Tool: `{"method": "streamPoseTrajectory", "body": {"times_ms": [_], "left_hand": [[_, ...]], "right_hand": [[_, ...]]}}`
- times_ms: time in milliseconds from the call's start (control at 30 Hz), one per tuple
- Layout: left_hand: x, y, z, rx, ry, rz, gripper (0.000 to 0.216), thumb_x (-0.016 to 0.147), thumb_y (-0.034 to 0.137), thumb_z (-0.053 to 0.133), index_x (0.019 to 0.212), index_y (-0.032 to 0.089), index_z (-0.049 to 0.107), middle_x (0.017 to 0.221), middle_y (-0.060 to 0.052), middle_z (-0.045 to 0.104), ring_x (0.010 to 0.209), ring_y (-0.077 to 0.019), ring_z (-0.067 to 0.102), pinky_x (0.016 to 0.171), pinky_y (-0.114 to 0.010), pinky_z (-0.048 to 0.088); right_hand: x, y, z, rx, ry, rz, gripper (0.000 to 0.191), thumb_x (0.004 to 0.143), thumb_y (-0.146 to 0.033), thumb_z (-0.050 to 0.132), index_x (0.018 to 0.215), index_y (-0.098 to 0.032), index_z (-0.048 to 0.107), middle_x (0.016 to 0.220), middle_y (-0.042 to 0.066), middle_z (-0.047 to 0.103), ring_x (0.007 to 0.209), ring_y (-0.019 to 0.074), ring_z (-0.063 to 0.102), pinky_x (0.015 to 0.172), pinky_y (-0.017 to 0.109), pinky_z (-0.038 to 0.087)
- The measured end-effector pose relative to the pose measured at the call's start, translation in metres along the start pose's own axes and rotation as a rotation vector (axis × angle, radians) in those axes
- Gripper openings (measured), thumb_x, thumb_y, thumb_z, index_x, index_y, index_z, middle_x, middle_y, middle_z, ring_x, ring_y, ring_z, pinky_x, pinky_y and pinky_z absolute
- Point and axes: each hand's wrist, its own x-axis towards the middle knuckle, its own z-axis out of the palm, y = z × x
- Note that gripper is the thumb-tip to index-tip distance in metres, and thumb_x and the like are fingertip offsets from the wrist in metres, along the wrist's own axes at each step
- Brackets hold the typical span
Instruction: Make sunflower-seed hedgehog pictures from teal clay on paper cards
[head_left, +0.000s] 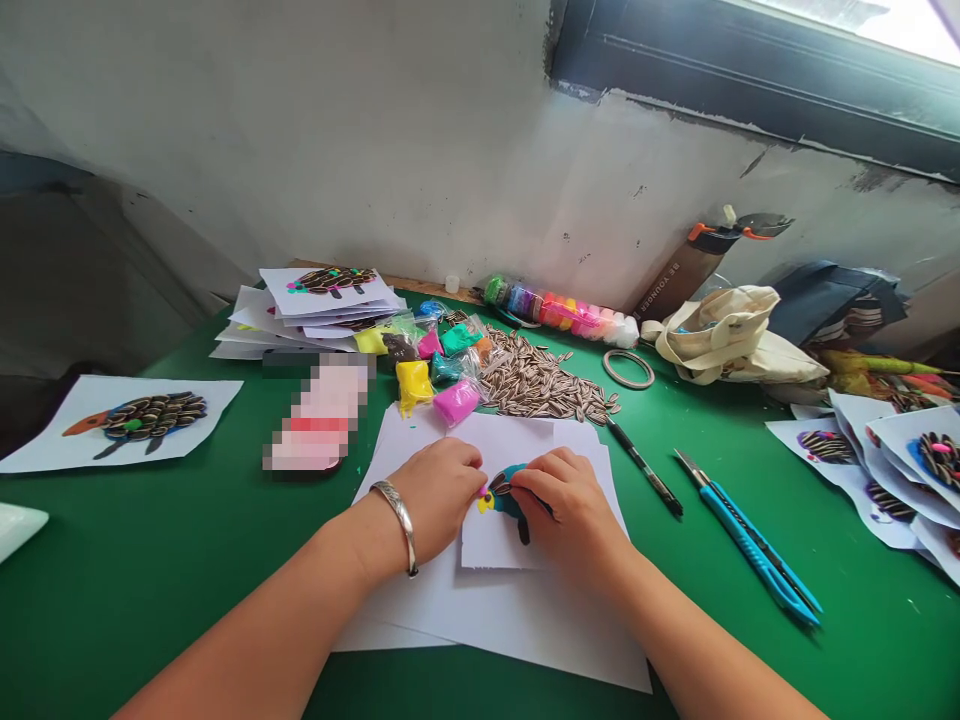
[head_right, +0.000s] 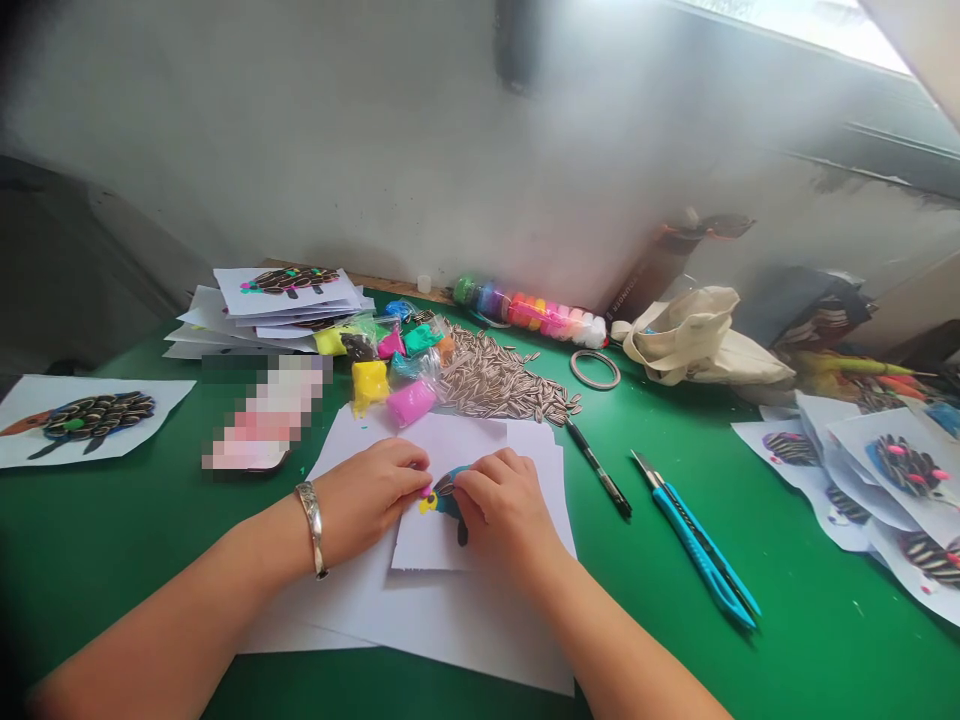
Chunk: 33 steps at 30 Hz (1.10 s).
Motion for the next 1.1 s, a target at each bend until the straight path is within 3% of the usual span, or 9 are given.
{"method": "streamPoseTrajectory", "body": {"times_ms": [767,900,1100], "left_hand": [[0.001,-0.001,0.005,0.006,0.043,0.01,0.024,0.093,0.017,0.049,0.083,0.014,0.07,0.096,-0.009,0.063,0.097,-0.024,0.056,0.087,-0.037,0.048],[0.0,0.0,0.001,0.004,0.018,0.006,0.023,0.093,0.017,0.048,0.086,0.015,0.071,0.099,-0.009,0.063,0.099,-0.0238,0.056,0.088,-0.036,0.048],[0.001,0.0,-0.001,0.006,0.004,0.003,0.022,0.093,0.016,0.05,0.089,0.014,0.072,0.101,-0.01,0.063,0.101,-0.0246,0.056,0.09,-0.037,0.048]], "right_hand": [[0.0,0.002,0.005,0.016,0.073,-0.021,0.016,0.087,-0.013,0.057,0.082,-0.021,0.07,0.075,0.003,0.065,0.077,0.0175,0.051,0.071,0.032,0.034],[0.0,-0.003,-0.004,0.003,0.12,-0.09,0.022,0.086,-0.008,0.052,0.093,-0.021,0.07,0.082,0.005,0.066,0.078,0.0181,0.051,0.072,0.033,0.036],[-0.002,-0.013,-0.01,-0.064,0.045,-0.248,0.033,0.084,-0.006,0.051,0.109,-0.021,0.067,0.098,0.009,0.067,0.089,0.0216,0.052,0.076,0.037,0.038]]}}
